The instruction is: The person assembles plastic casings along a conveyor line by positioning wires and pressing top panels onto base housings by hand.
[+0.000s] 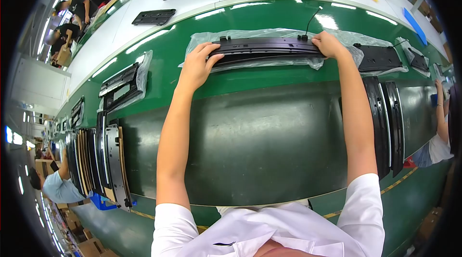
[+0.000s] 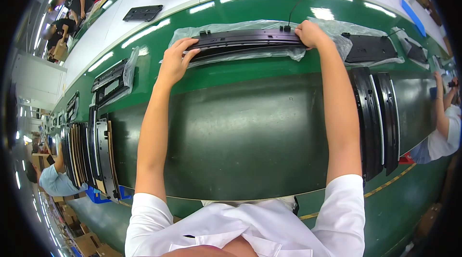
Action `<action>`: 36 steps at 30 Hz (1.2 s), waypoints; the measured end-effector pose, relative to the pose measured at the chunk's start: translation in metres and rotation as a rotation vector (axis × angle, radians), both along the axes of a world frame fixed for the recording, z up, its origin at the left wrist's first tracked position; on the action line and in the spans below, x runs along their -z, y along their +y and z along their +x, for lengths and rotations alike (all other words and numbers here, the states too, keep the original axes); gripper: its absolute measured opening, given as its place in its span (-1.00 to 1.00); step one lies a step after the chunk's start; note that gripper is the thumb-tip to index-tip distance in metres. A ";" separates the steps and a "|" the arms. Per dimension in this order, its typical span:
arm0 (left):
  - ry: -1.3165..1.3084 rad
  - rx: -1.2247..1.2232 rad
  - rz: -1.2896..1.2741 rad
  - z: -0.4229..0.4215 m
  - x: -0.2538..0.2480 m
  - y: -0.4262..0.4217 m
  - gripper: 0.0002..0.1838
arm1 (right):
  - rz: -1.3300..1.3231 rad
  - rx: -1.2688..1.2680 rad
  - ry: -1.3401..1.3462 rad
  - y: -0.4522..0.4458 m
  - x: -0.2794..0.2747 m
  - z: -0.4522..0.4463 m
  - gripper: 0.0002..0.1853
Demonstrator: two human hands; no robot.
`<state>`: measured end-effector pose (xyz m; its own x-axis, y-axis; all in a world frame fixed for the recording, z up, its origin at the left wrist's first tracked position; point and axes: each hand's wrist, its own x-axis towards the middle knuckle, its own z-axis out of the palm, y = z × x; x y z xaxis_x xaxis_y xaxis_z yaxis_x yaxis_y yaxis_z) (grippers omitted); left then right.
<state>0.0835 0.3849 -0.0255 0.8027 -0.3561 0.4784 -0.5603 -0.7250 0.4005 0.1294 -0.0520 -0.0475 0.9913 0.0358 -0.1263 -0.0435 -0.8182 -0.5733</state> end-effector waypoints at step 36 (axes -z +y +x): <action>0.146 0.002 0.245 -0.015 -0.014 -0.074 -0.66 | -0.181 -0.057 0.310 -0.043 -0.018 0.044 -0.66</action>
